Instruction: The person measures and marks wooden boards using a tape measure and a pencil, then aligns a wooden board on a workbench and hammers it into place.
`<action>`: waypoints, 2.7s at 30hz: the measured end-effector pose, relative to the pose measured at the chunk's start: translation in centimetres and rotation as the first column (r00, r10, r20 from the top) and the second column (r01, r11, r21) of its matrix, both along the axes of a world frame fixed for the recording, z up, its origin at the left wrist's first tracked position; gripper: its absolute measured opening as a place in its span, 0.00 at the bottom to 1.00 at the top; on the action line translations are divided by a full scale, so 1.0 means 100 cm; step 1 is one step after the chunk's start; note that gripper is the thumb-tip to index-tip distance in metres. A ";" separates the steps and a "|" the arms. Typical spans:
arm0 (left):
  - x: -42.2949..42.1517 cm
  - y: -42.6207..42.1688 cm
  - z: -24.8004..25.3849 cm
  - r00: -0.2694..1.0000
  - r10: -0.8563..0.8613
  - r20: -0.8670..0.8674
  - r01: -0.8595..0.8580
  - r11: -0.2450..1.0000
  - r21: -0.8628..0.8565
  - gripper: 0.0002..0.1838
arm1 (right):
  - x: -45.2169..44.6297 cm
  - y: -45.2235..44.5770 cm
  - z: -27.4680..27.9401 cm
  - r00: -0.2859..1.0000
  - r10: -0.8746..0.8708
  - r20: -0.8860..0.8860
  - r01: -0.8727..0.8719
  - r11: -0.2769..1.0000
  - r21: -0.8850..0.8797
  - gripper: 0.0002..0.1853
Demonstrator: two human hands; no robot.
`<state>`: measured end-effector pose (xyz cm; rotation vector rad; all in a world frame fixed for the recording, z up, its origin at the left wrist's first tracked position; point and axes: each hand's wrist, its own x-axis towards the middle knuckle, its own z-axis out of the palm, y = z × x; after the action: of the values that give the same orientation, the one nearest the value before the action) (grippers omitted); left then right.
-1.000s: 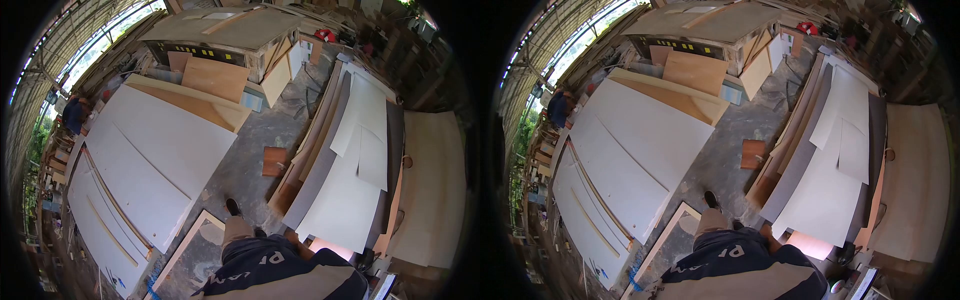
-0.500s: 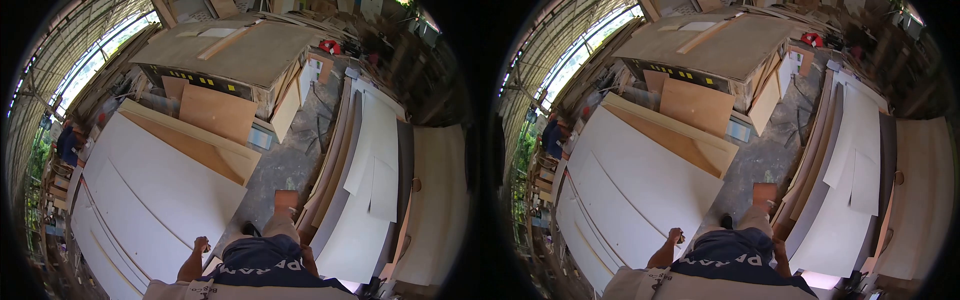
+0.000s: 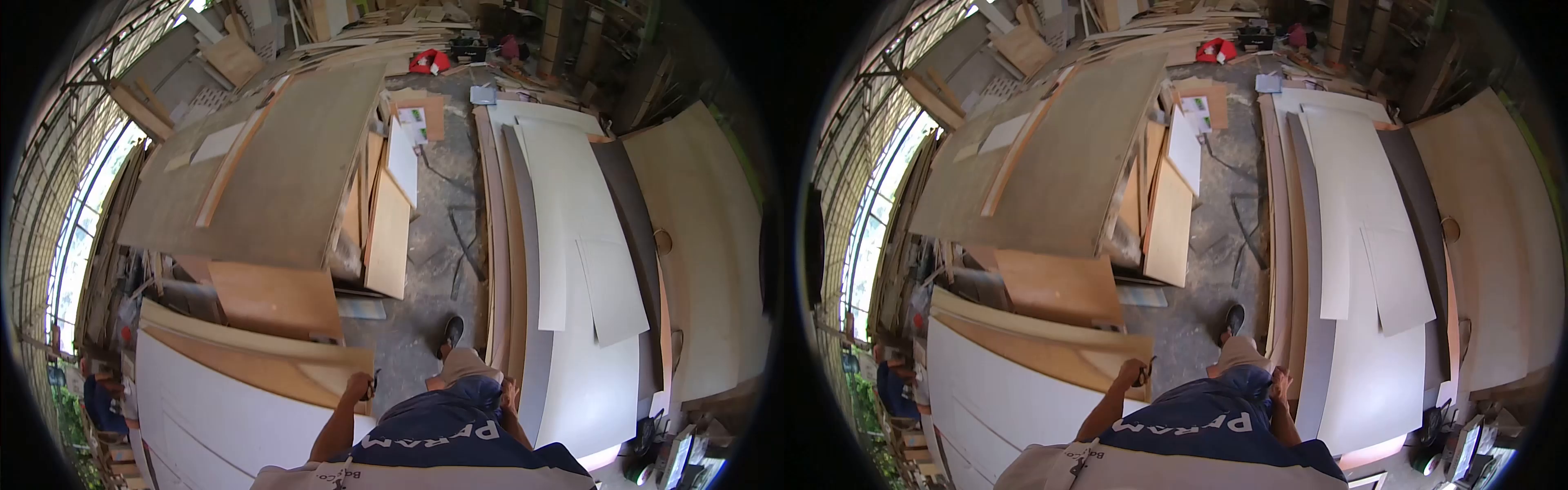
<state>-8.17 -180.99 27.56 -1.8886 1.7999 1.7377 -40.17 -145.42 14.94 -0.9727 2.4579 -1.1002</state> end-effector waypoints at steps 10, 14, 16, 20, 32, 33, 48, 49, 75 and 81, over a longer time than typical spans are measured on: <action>-0.073 -0.089 -0.118 0.994 -0.092 0.062 0.096 0.993 -0.062 0.12 | -0.228 0.006 0.136 0.845 -0.421 0.330 0.079 0.708 0.702 0.22; -0.120 -0.145 -0.109 0.551 -0.772 0.316 0.833 0.481 -0.274 0.15 | -0.308 -0.033 0.153 0.817 -0.488 0.307 0.083 0.626 0.775 0.22; -0.154 -0.171 -0.106 0.712 -0.660 0.240 0.678 0.735 0.007 0.15 | -0.350 -0.071 0.150 0.812 -0.504 0.293 0.089 0.604 0.792 0.22; -0.249 -0.271 -0.118 0.741 -0.613 0.272 0.592 0.789 0.164 0.15 | -0.434 -0.170 0.144 0.823 -0.486 0.293 0.106 0.639 0.762 0.22; -0.727 -0.689 0.000 0.776 -0.625 0.088 0.609 0.705 -0.364 0.10 | -0.591 -0.593 0.198 0.898 -0.295 0.326 0.253 0.953 0.164 0.21; -0.765 -0.705 0.031 0.942 -0.318 -0.107 0.308 0.946 -0.100 0.09 | -0.602 -0.604 0.194 0.899 -0.316 0.303 0.277 0.947 0.164 0.21; -0.846 -0.756 -0.100 0.949 -0.295 -0.116 0.315 0.910 0.268 0.13 | -0.930 -0.697 0.117 0.969 -0.166 0.182 -0.009 0.715 0.699 0.15; -0.844 -0.745 -0.100 0.864 -0.500 -0.057 0.502 0.853 0.141 0.12 | -0.956 -0.714 0.119 0.975 -0.120 0.188 -0.046 0.718 0.694 0.14; -1.249 -1.356 0.001 0.968 0.248 -0.046 -0.241 0.962 0.124 0.09 | -1.386 -1.413 0.072 0.999 -0.037 -0.012 0.039 0.920 0.390 0.16; -1.305 -1.454 -0.052 0.966 0.257 -0.042 -0.256 0.966 0.027 0.11 | -1.463 -1.476 0.050 0.963 0.168 0.209 -0.268 0.559 0.785 0.17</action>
<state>-138.68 -326.36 22.35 -2.1750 1.6026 1.8797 -186.50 -293.04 19.90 -0.8163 2.2398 0.1249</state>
